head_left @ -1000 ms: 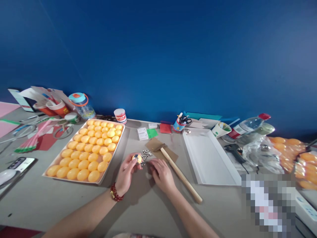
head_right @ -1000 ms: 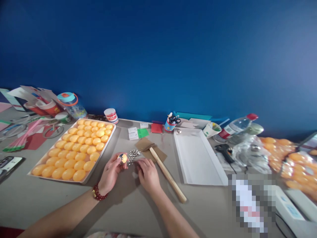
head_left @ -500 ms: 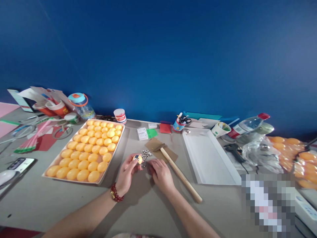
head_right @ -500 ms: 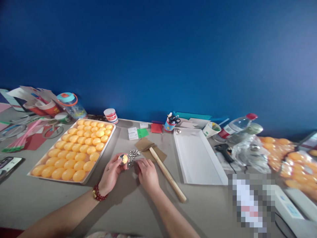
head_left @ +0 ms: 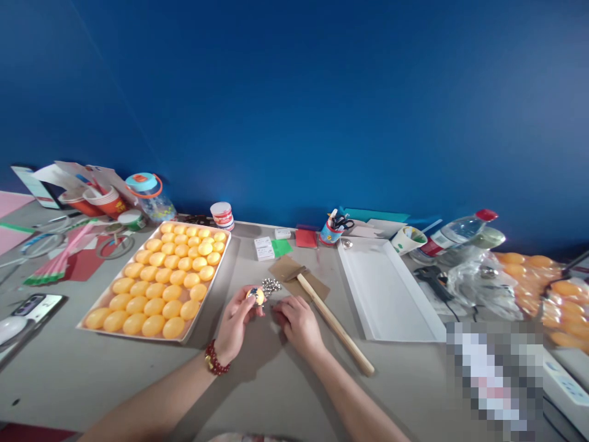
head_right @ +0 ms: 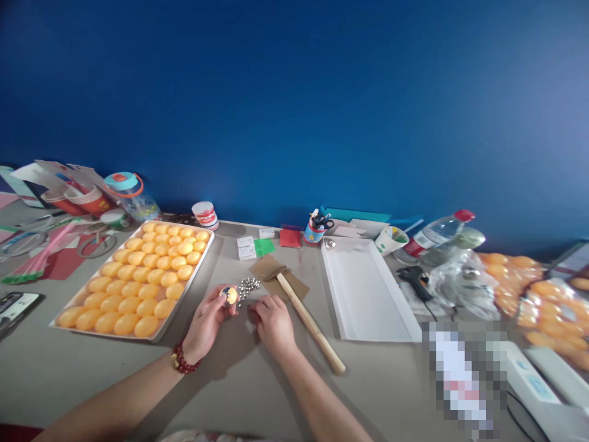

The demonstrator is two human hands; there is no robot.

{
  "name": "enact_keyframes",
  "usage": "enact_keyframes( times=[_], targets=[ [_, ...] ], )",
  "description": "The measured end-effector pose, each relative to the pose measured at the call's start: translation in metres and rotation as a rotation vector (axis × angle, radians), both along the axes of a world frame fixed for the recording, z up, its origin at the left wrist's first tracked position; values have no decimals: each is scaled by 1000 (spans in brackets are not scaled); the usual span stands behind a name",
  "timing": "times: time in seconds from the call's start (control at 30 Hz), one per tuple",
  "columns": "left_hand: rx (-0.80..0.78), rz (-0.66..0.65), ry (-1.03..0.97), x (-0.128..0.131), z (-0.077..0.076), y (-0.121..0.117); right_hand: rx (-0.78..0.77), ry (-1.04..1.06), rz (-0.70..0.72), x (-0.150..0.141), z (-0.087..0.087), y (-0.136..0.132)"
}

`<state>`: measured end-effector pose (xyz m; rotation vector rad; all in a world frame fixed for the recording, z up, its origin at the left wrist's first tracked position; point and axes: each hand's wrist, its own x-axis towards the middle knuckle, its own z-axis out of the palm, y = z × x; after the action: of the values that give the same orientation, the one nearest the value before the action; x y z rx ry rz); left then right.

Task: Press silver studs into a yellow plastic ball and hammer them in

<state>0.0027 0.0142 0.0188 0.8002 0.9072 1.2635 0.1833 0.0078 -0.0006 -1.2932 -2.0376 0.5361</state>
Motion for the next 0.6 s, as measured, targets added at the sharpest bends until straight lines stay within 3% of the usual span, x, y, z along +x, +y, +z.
enact_keyframes(
  times=[0.27,0.37,0.5,0.6],
  targets=[
    [22,-135,-56,0,2,-5,-75,232,-79,10,12,-9],
    [51,-177,-68,0,2,-7,-190,432,-131,12,17,-12],
    [40,-227,-93,1,0,-9,-426,831,-49,9,31,-17],
    [-5,-265,-112,3,0,-10,-455,930,32,4,43,-20]
  ],
)
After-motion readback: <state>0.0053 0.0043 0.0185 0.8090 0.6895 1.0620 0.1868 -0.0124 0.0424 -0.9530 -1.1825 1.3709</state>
